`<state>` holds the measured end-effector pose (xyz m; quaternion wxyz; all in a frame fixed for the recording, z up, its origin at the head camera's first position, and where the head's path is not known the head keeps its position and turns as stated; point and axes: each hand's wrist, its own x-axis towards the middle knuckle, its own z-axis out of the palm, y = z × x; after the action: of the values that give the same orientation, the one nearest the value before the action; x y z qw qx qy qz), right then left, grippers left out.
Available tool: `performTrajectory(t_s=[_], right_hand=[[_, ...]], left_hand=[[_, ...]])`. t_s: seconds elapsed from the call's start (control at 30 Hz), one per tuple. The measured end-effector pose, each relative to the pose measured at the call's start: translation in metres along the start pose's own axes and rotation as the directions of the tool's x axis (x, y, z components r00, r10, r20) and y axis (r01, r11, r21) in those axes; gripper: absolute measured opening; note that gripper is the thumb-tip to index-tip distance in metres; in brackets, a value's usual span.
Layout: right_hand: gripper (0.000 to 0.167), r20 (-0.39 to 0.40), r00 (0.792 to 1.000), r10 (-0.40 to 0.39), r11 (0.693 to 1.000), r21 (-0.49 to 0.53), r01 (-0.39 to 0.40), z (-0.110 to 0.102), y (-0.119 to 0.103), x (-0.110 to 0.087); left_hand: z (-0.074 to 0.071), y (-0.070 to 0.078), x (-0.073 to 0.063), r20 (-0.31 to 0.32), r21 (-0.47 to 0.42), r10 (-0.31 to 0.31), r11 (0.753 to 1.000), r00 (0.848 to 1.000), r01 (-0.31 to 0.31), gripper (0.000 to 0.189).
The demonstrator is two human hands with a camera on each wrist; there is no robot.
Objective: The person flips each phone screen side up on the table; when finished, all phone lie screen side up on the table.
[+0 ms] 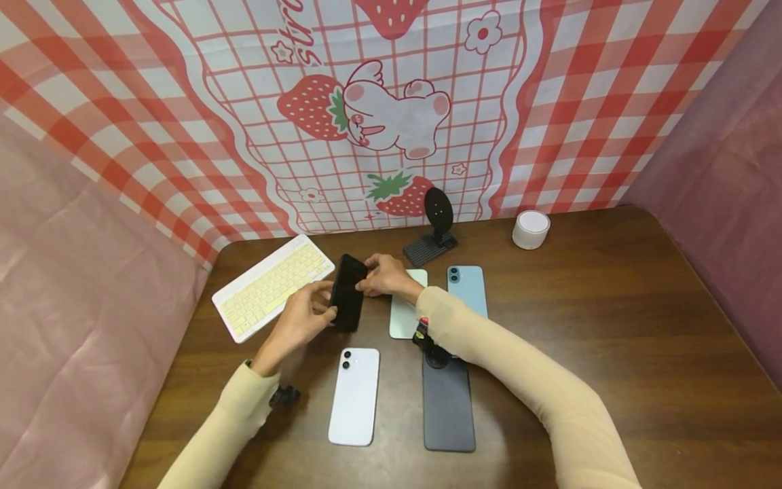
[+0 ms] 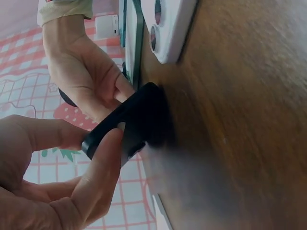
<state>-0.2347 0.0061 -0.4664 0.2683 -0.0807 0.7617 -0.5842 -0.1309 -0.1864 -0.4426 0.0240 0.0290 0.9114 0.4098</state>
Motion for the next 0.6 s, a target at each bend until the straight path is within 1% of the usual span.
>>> performTrajectory(t_s=[0.13,0.27,0.37,0.47,0.6], right_hand=[[0.062,-0.038,0.999,-0.004,0.997,-0.071,0.001,0.001,-0.001,0.0],[0.064,-0.061,0.998,-0.009,0.993,-0.116,0.002,0.001,-0.002,-0.001],[0.066,-0.067,0.998,-0.012,0.991,-0.137,0.003,0.001,-0.002,-0.001],[0.066,-0.078,0.997,-0.006,0.989,-0.145,-0.006,0.001,-0.001,0.0],[0.068,-0.094,0.996,0.005,0.991,-0.135,-0.018,0.0,0.0,0.001]], left_hand=[[-0.001,-0.003,0.0,0.022,-0.006,-0.05,0.999,0.998,0.05,0.052],[-0.001,-0.007,0.002,0.059,-0.027,-0.1,0.994,0.993,0.102,0.052],[0.0,-0.01,0.004,0.076,-0.026,-0.133,0.99,0.988,0.135,0.052],[0.002,-0.012,0.006,0.085,-0.015,-0.15,0.988,0.985,0.152,0.051],[0.004,-0.014,0.008,0.091,0.007,-0.146,0.989,0.985,0.146,0.05]])
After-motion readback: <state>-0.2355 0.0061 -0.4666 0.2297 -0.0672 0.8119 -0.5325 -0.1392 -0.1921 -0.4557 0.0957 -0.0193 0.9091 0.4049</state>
